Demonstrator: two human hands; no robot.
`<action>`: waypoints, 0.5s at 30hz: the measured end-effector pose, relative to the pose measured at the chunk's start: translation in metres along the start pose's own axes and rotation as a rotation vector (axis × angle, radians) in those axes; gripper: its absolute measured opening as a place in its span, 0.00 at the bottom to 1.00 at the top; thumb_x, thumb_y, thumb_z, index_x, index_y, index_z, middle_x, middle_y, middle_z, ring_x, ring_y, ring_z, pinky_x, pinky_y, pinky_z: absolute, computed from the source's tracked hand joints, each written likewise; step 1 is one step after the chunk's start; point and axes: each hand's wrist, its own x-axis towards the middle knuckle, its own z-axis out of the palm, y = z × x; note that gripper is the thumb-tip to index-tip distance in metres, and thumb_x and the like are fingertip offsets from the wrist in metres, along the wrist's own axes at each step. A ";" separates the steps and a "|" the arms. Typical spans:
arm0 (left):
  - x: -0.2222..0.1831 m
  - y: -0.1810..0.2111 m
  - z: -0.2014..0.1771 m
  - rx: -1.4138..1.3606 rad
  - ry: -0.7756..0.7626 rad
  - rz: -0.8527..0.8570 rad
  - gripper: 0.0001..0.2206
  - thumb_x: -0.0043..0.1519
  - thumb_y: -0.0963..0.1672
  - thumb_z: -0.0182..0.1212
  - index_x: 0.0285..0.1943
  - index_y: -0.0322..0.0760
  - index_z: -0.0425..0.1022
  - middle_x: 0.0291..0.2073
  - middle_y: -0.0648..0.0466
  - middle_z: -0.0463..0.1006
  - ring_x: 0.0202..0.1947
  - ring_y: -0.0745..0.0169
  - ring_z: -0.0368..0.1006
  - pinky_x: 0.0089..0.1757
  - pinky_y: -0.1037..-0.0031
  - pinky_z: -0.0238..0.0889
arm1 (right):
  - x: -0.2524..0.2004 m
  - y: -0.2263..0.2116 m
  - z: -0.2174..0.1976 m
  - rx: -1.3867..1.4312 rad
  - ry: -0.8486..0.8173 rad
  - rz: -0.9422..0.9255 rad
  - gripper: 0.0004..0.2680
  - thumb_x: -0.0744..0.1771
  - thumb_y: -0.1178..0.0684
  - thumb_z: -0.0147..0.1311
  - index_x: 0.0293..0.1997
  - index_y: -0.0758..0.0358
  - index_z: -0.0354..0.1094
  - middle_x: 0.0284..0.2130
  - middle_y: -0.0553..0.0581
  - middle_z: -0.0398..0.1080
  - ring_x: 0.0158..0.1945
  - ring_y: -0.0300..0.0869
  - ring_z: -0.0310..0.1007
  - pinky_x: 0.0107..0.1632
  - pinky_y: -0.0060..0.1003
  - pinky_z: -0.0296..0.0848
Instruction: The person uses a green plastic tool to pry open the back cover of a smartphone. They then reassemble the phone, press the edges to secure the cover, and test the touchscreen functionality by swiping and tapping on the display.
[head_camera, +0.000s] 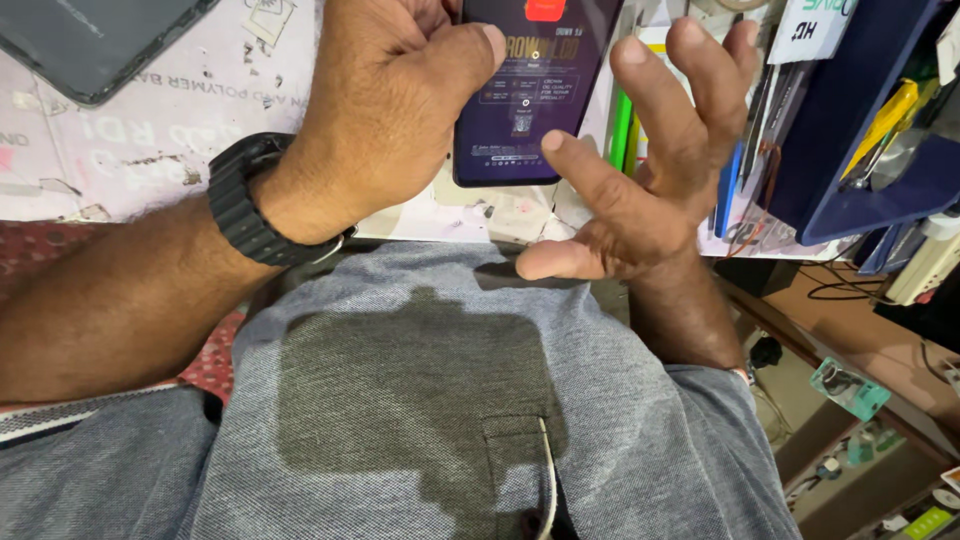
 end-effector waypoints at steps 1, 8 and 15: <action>0.000 0.001 0.000 0.034 0.012 -0.016 0.04 0.69 0.34 0.53 0.41 0.26 0.72 0.29 0.57 0.74 0.24 0.77 0.67 0.28 0.80 0.61 | -0.001 0.000 0.001 -0.002 0.001 -0.001 0.32 0.62 0.14 0.51 0.44 0.55 0.84 0.63 0.70 0.63 0.73 0.60 0.48 0.74 0.66 0.33; 0.004 0.006 0.000 0.092 0.029 -0.075 0.05 0.64 0.35 0.52 0.35 0.30 0.70 0.21 0.61 0.71 0.19 0.79 0.64 0.24 0.80 0.58 | 0.000 0.002 0.005 -0.049 -0.046 -0.019 0.33 0.63 0.12 0.49 0.52 0.53 0.82 0.65 0.72 0.61 0.75 0.59 0.41 0.75 0.65 0.26; 0.002 0.001 0.000 -0.004 0.008 -0.025 0.04 0.68 0.34 0.52 0.41 0.28 0.72 0.29 0.58 0.74 0.26 0.77 0.68 0.30 0.79 0.63 | 0.002 -0.002 -0.002 -0.052 -0.093 0.026 0.33 0.63 0.13 0.50 0.54 0.54 0.82 0.65 0.74 0.60 0.75 0.61 0.40 0.75 0.65 0.27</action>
